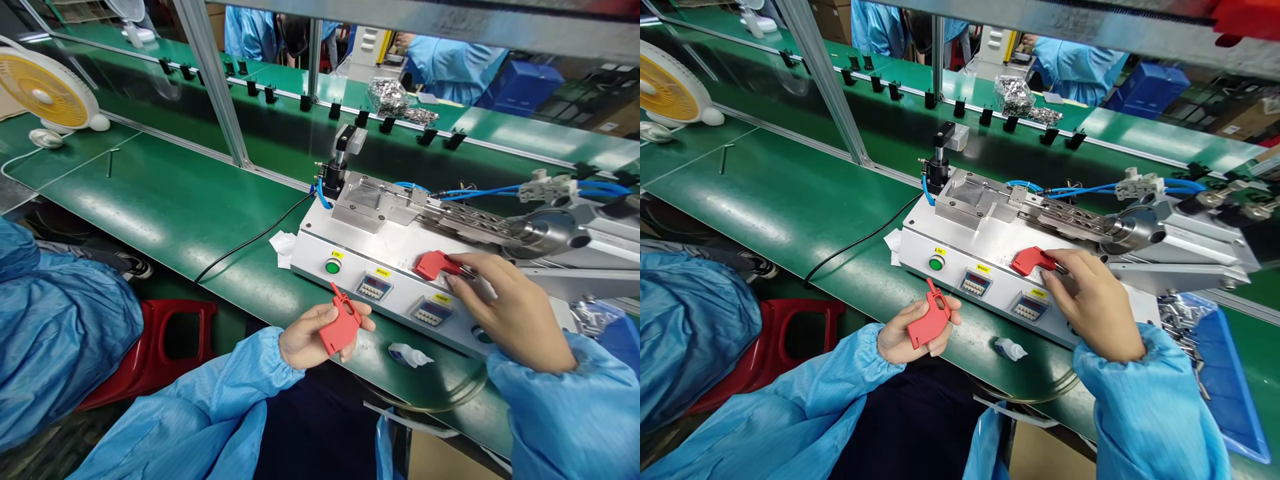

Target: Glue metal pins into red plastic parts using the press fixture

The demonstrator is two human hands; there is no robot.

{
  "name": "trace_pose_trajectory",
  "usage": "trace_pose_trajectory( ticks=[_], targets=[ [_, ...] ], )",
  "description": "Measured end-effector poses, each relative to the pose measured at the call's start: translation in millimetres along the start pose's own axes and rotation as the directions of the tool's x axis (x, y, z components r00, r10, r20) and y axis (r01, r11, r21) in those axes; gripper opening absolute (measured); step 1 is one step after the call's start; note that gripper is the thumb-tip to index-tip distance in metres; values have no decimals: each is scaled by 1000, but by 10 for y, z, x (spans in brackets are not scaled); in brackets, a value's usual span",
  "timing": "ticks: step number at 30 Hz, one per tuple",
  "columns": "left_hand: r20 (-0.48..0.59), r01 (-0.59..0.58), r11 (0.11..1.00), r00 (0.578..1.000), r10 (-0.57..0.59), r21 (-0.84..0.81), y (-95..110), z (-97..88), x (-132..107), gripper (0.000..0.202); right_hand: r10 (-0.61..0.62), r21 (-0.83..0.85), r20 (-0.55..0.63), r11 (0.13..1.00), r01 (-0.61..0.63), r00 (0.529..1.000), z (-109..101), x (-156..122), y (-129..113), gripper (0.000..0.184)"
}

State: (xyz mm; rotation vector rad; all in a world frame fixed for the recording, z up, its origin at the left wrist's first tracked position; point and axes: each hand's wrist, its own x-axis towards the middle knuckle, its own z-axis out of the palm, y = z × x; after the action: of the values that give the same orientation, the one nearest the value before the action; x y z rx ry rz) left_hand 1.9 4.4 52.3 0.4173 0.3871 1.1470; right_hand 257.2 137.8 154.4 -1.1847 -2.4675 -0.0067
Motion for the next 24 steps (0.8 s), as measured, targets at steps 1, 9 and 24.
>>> trace_pose_trajectory(
  ticks=[1, 9, 24],
  targets=[
    [-18, -3, 1000, 1000, 3, 10, -1, 1, 7, 57, -1, -1, 1, 1000, 1, 1000, -2, 0, -3, 36],
    [-209, -11, 999, 978, 18, 33, -2, 17, 19, 56, 47, 6, 15, 999, -47, 999, -1, 18, -20, 33],
    [-340, -9, 999, 940, 19, 32, 27, 88, 64, 58, -14, -30, -6, 999, 14, 1000, 24, 18, -6, 33]
  ],
)
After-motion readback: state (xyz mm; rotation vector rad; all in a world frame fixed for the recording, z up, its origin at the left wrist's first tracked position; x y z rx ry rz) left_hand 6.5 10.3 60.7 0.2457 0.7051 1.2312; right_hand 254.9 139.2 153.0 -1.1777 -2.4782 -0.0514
